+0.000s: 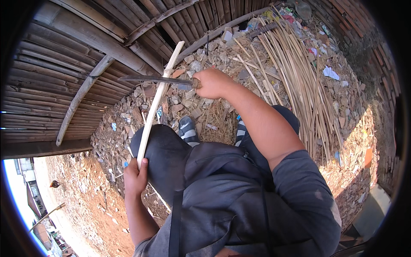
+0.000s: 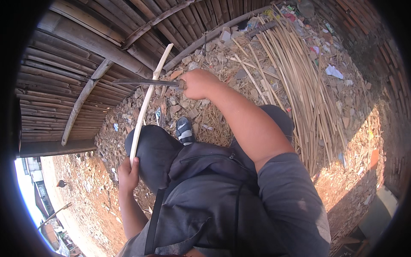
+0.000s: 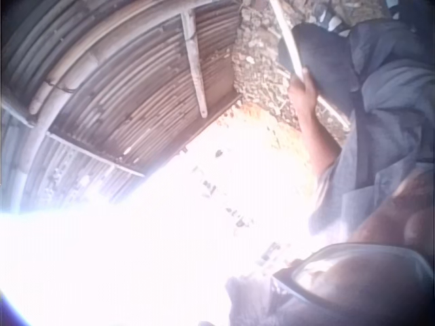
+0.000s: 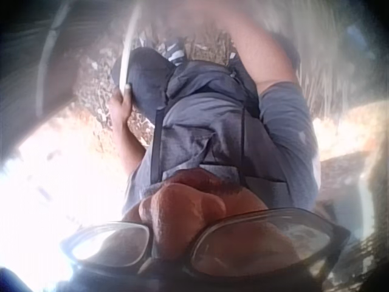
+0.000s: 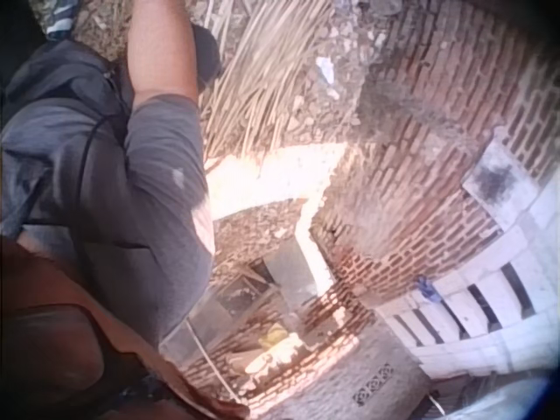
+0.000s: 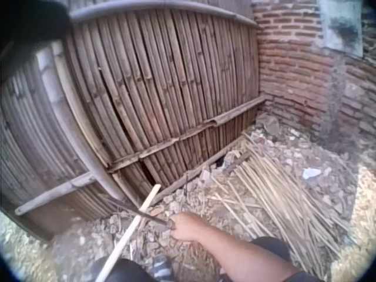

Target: The person holds bamboo strips and shaves them down using a knife.

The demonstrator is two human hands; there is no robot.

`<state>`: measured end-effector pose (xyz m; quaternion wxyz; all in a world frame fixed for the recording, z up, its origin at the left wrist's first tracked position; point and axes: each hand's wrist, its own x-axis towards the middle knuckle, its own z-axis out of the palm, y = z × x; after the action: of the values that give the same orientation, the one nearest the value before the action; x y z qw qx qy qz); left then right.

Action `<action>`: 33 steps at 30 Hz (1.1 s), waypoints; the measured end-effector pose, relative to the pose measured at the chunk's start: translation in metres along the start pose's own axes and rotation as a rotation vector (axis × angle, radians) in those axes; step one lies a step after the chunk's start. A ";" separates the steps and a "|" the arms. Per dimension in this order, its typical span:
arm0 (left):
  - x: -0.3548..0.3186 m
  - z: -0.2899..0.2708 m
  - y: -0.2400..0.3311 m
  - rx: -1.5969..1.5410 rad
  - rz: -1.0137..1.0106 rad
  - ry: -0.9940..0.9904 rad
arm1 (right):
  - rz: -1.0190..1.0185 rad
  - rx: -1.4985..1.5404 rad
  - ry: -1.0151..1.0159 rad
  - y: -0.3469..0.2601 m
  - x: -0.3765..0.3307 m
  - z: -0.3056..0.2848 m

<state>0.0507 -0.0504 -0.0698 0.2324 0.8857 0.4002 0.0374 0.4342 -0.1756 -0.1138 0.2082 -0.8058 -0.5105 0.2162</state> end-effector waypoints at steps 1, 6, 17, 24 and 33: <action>0.001 0.001 -0.001 0.017 -0.011 -0.002 | 0.084 0.108 0.036 0.003 0.000 -0.001; 0.001 0.001 -0.007 0.030 0.012 0.005 | 0.093 0.171 0.113 -0.001 -0.007 -0.002; -0.001 -0.001 0.003 0.014 0.014 0.011 | 0.037 0.061 0.045 -0.001 -0.001 0.004; 0.000 -0.001 -0.005 0.059 -0.008 -0.005 | 0.121 0.170 0.161 0.015 -0.001 0.007; 0.001 0.000 0.003 0.037 -0.010 0.001 | -0.032 0.031 -0.002 -0.009 -0.004 0.008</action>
<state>0.0528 -0.0514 -0.0684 0.2162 0.8877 0.4055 0.0295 0.4214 -0.1748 -0.1151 0.2237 -0.7940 -0.5200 0.2215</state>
